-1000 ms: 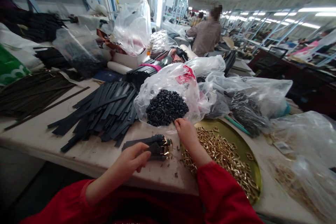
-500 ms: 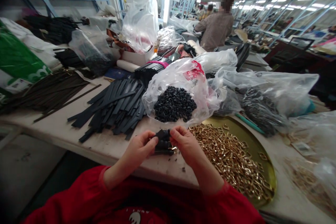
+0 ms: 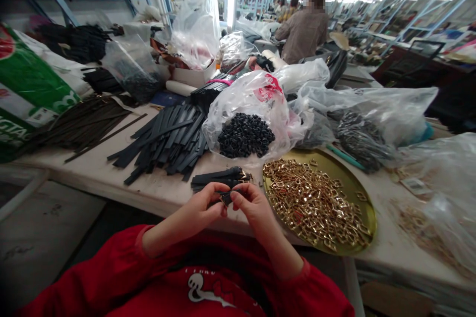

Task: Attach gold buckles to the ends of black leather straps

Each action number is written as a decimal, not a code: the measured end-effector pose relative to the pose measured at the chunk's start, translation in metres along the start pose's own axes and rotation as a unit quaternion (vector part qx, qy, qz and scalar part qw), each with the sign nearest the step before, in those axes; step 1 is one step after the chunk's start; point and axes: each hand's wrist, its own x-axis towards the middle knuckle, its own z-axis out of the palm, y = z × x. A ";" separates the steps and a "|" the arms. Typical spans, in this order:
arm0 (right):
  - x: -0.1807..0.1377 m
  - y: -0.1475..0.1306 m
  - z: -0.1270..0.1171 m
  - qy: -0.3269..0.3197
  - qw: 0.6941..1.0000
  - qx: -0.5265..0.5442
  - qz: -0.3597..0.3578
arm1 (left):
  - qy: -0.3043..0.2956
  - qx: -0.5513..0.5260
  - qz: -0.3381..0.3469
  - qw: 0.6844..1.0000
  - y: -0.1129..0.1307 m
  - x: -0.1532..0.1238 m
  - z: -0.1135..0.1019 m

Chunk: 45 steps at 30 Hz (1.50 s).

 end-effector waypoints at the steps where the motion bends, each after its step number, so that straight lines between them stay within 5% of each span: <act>1: -0.003 0.000 0.001 -0.003 1.000 0.003 0.005 | -0.001 -0.014 0.002 1.000 0.000 -0.001 0.001; 8: -0.017 0.000 0.006 -0.039 0.991 0.127 0.026 | 0.015 0.001 -0.032 0.999 -0.005 -0.003 -0.001; 16: -0.014 0.010 0.003 -0.117 0.967 0.159 0.162 | 0.032 0.111 -0.065 0.991 -0.006 -0.003 -0.007; 21: -0.011 0.015 0.003 -0.124 0.955 0.202 0.180 | 0.038 0.164 -0.063 0.984 -0.015 0.001 -0.008; 27: -0.002 0.021 0.003 -0.007 0.998 0.016 0.068 | 0.010 0.053 -0.075 0.996 -0.016 0.001 -0.006; 31: 0.001 0.026 0.001 0.111 0.975 -0.187 -0.039 | -0.032 -0.065 -0.137 0.988 -0.015 0.001 -0.006; 41: -0.017 0.030 -0.006 -0.078 0.952 -0.293 -0.047 | -0.122 -0.189 -0.226 0.948 -0.028 -0.004 0.003; 45: -0.023 0.031 -0.008 -0.090 0.921 -0.373 -0.067 | -0.138 -0.181 -0.229 0.946 -0.032 -0.008 0.004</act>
